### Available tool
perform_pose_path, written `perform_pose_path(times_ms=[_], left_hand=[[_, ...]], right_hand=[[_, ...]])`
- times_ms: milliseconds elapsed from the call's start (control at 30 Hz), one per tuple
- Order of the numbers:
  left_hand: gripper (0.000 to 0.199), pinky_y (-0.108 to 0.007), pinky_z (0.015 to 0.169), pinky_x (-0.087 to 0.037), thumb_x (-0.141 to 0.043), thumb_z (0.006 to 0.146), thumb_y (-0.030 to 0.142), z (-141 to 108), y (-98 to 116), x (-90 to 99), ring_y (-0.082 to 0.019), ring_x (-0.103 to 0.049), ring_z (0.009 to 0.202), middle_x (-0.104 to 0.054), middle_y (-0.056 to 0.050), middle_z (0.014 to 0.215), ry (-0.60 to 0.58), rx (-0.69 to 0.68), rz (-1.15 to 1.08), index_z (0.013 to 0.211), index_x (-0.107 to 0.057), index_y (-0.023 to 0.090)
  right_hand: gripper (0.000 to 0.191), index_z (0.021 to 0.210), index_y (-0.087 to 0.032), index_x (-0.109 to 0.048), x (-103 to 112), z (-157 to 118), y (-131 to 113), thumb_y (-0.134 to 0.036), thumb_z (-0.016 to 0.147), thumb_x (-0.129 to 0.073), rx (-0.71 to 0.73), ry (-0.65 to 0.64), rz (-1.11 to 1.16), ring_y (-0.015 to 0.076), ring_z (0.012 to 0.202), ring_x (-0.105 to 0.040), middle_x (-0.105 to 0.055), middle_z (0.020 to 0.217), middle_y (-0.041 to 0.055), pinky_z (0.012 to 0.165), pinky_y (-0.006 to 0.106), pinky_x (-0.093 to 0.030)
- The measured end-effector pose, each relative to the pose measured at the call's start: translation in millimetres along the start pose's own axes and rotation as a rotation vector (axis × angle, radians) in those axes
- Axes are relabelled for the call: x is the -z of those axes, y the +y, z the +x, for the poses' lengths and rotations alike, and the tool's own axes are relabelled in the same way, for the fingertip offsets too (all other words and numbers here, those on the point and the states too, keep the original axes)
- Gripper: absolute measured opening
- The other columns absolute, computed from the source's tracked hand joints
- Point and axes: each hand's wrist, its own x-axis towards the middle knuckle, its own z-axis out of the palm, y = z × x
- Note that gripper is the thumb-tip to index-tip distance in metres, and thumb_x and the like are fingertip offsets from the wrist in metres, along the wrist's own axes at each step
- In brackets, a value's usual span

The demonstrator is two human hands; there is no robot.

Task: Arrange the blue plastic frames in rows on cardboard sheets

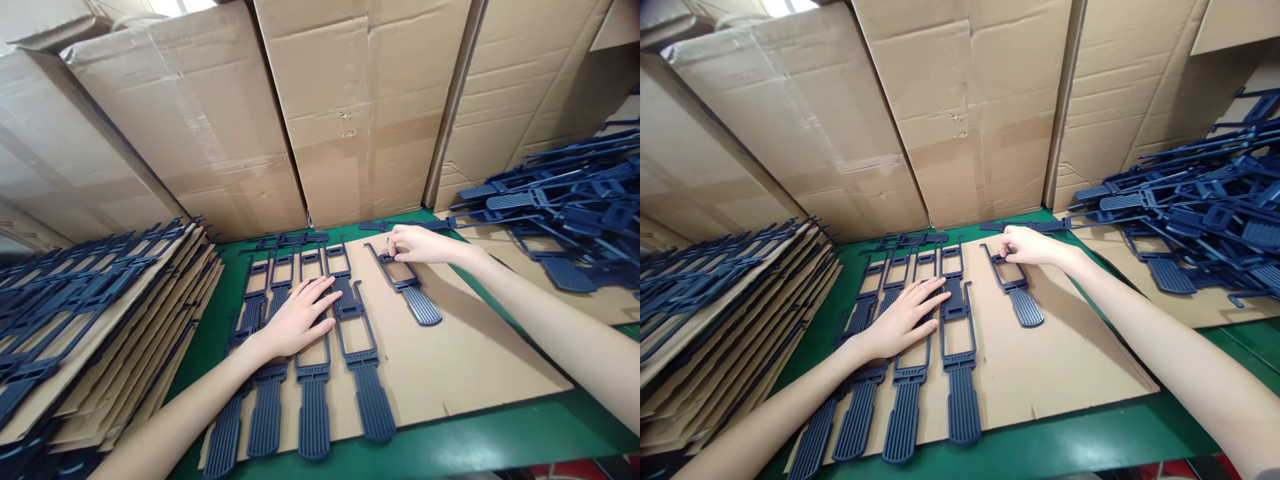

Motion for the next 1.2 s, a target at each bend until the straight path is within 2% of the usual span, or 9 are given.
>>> perform_pose_path(times_ms=[100, 233, 300, 400, 533, 733, 900, 1067, 1200], left_hand=[[0.050, -0.051, 0.117, -0.015, -0.039, 0.098, 0.041, -0.1, 0.2, -0.2, -0.027, -0.017, 0.144, -0.021, -0.009, 0.157, 0.003, -0.003, -0.002, 0.145, -0.038, 0.023], [0.050, -0.051, 0.117, -0.016, -0.039, 0.098, 0.040, 0.0, 0.7, 0.0, -0.028, -0.017, 0.144, -0.022, -0.009, 0.157, 0.003, -0.003, -0.007, 0.145, -0.038, 0.022], [0.050, -0.051, 0.117, -0.015, -0.038, 0.099, 0.040, 0.3, 0.9, 0.5, -0.028, -0.017, 0.145, -0.021, -0.010, 0.157, -0.004, -0.001, -0.002, 0.145, -0.038, 0.021], [0.050, -0.052, 0.117, -0.015, -0.038, 0.099, 0.040, 0.8, 1.4, 1.8, -0.028, -0.016, 0.145, -0.020, -0.010, 0.157, -0.012, 0.001, -0.003, 0.145, -0.038, 0.021], [0.050, -0.052, 0.116, -0.017, -0.038, 0.099, 0.040, 1.3, 2.4, 3.4, -0.028, -0.018, 0.144, -0.021, -0.010, 0.157, -0.009, 0.000, -0.006, 0.145, -0.039, 0.021], [0.050, -0.051, 0.117, -0.016, -0.039, 0.098, 0.040, 1.1, 1.7, 2.2, -0.027, -0.017, 0.145, -0.021, -0.008, 0.157, -0.006, 0.000, -0.007, 0.146, -0.037, 0.023], [0.051, -0.051, 0.117, -0.014, -0.039, 0.098, 0.040, 1.1, 1.7, 2.1, -0.027, -0.015, 0.145, -0.020, -0.007, 0.157, -0.014, 0.005, -0.011, 0.146, -0.036, 0.023], [0.051, -0.051, 0.117, -0.015, -0.038, 0.099, 0.040, 1.8, 2.4, 2.6, -0.027, -0.015, 0.145, -0.019, -0.009, 0.157, -0.029, 0.010, 0.014, 0.146, -0.036, 0.021], [0.051, -0.051, 0.117, -0.016, -0.038, 0.099, 0.041, 1.8, 2.5, 2.7, -0.027, -0.016, 0.145, -0.020, -0.008, 0.157, -0.016, 0.005, 0.015, 0.146, -0.036, 0.023]], right_hand=[[0.010, 0.078, -0.018, -0.063, 11.5, -6.5, -1.8, -0.025, 0.074, -0.057, -0.070, -0.097, 0.133, 0.0216, 0.076, -0.061, -0.064, 0.082, 0.0052, 0.068, 0.028, -0.043], [0.027, 0.089, -0.018, -0.065, 17.2, -13.3, -12.4, -0.036, 0.070, -0.064, -0.103, -0.466, 0.278, 0.0215, 0.075, -0.063, -0.066, 0.080, 0.0032, 0.062, 0.026, -0.043], [0.034, 0.095, -0.017, -0.065, 13.4, -13.0, -19.9, -0.037, 0.067, -0.067, -0.114, -0.523, 0.265, 0.0216, 0.076, -0.062, -0.067, 0.083, 0.0037, 0.061, 0.026, -0.043], [0.035, 0.097, -0.017, -0.064, 3.5, -9.0, -29.7, -0.034, 0.067, -0.066, -0.102, -0.407, 0.269, 0.0215, 0.077, -0.062, -0.067, 0.085, 0.0049, 0.064, 0.027, -0.044], [0.025, 0.094, -0.018, -0.064, -5.5, -4.0, -37.0, -0.031, 0.072, -0.062, -0.081, -0.248, 0.287, 0.0214, 0.079, -0.063, -0.069, 0.092, 0.0059, 0.068, 0.029, -0.046], [0.021, 0.094, -0.019, -0.066, -10.9, -0.8, -36.2, -0.026, 0.075, -0.060, -0.020, -0.164, 0.161, 0.0226, 0.077, -0.062, -0.067, 0.084, 0.0053, 0.065, 0.030, -0.045], [0.017, 0.091, -0.018, -0.066, -17.0, 1.1, -37.8, -0.025, 0.078, -0.058, 0.033, -0.094, 0.152, 0.0241, 0.084, -0.061, -0.066, 0.096, 0.0077, 0.075, 0.033, -0.046], [0.020, 0.091, -0.021, -0.069, -6.2, -0.2, -38.4, -0.034, 0.082, -0.057, 0.148, -0.064, 0.166, 0.0274, 0.104, -0.057, -0.065, 0.107, 0.0069, 0.091, 0.036, -0.043], [0.028, 0.096, -0.022, -0.068, 13.4, -4.2, -14.6, -0.043, 0.085, -0.053, 0.106, 0.061, 0.125, 0.0270, 0.110, -0.055, -0.063, 0.115, 0.0064, 0.097, 0.037, -0.041]])
